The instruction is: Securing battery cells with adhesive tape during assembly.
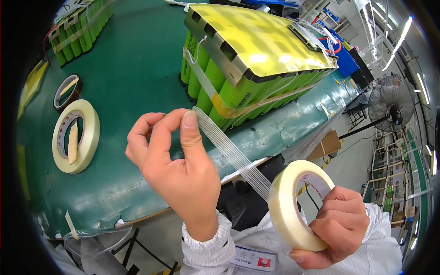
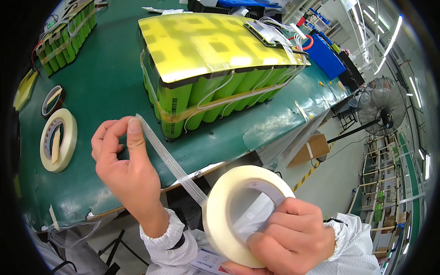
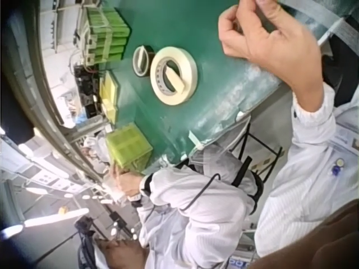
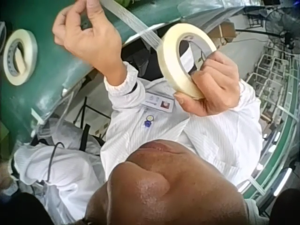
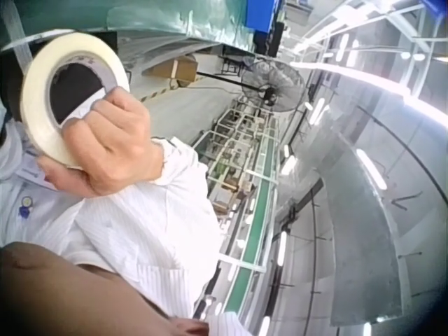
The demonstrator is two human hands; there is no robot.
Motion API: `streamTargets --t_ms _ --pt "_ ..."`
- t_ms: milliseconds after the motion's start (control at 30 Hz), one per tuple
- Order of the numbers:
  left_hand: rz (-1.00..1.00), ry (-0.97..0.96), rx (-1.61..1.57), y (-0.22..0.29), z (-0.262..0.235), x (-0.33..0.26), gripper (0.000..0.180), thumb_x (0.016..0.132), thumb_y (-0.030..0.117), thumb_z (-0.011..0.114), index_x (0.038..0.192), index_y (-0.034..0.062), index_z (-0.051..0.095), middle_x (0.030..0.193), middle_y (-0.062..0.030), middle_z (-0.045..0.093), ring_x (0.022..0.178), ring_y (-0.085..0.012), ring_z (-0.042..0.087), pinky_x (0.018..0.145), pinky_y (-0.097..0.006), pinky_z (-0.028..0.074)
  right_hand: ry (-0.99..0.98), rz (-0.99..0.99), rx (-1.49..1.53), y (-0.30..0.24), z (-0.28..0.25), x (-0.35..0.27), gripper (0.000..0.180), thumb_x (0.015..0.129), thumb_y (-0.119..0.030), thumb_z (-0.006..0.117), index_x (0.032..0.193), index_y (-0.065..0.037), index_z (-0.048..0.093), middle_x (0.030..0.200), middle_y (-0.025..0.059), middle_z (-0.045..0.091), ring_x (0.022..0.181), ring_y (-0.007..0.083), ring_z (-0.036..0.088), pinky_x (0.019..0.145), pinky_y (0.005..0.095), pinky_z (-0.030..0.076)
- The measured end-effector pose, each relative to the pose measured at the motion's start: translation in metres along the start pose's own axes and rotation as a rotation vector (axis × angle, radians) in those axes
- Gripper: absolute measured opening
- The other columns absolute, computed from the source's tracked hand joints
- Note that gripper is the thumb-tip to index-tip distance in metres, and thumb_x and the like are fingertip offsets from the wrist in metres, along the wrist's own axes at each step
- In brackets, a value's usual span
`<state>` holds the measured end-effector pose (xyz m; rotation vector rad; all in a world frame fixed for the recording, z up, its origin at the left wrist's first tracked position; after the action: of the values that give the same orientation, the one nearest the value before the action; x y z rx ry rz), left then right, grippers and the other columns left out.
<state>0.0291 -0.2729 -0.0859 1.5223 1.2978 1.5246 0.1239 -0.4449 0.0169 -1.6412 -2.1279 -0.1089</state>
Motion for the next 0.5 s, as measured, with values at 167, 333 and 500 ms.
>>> streamTargets --t_ms 167,333,500 --pt "-0.003 0.038 -0.05 0.005 0.001 0.003 0.013 0.089 0.019 0.073 0.092 0.0068 0.074 0.101 -0.0092 0.056 0.1 -0.0275 0.046 0.086 -0.039 0.04 0.01 -0.001 -0.001 -0.004 0.002 0.003 0.049 0.077 -0.044 0.075 0.058 -0.006 0.05 0.048 -0.0011 0.047 0.036 0.0142 0.045 0.044 0.0268 0.035" --pt "0.004 0.046 -0.033 0.0 0.019 0.003 0.013 0.089 0.02 0.072 0.094 0.0077 0.073 0.101 -0.0092 0.055 0.101 -0.0292 0.045 0.088 -0.041 0.04 0.037 0.031 -0.039 0.001 0.002 0.008 0.051 0.077 -0.045 0.076 0.059 -0.005 0.051 0.049 -0.0013 0.047 0.036 0.0139 0.045 0.044 0.0268 0.035" --pt "-0.004 0.048 -0.015 0.002 0.021 0.004 0.015 0.091 0.022 0.071 0.095 0.0075 0.073 0.101 -0.0099 0.055 0.1 -0.0303 0.045 0.088 -0.042 0.04 0.004 -0.003 -0.068 -0.006 0.004 0.013 0.05 0.077 -0.044 0.077 0.059 -0.005 0.052 0.048 -0.0015 0.046 0.036 0.0138 0.044 0.044 0.027 0.035"
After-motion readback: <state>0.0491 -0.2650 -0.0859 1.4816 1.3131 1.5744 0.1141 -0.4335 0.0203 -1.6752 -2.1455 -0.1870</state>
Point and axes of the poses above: each hand's wrist, its own x-axis towards the middle knuckle, its own z-axis out of the palm, y = z × x, the point moved 10 cm from there along x, towards the middle knuckle
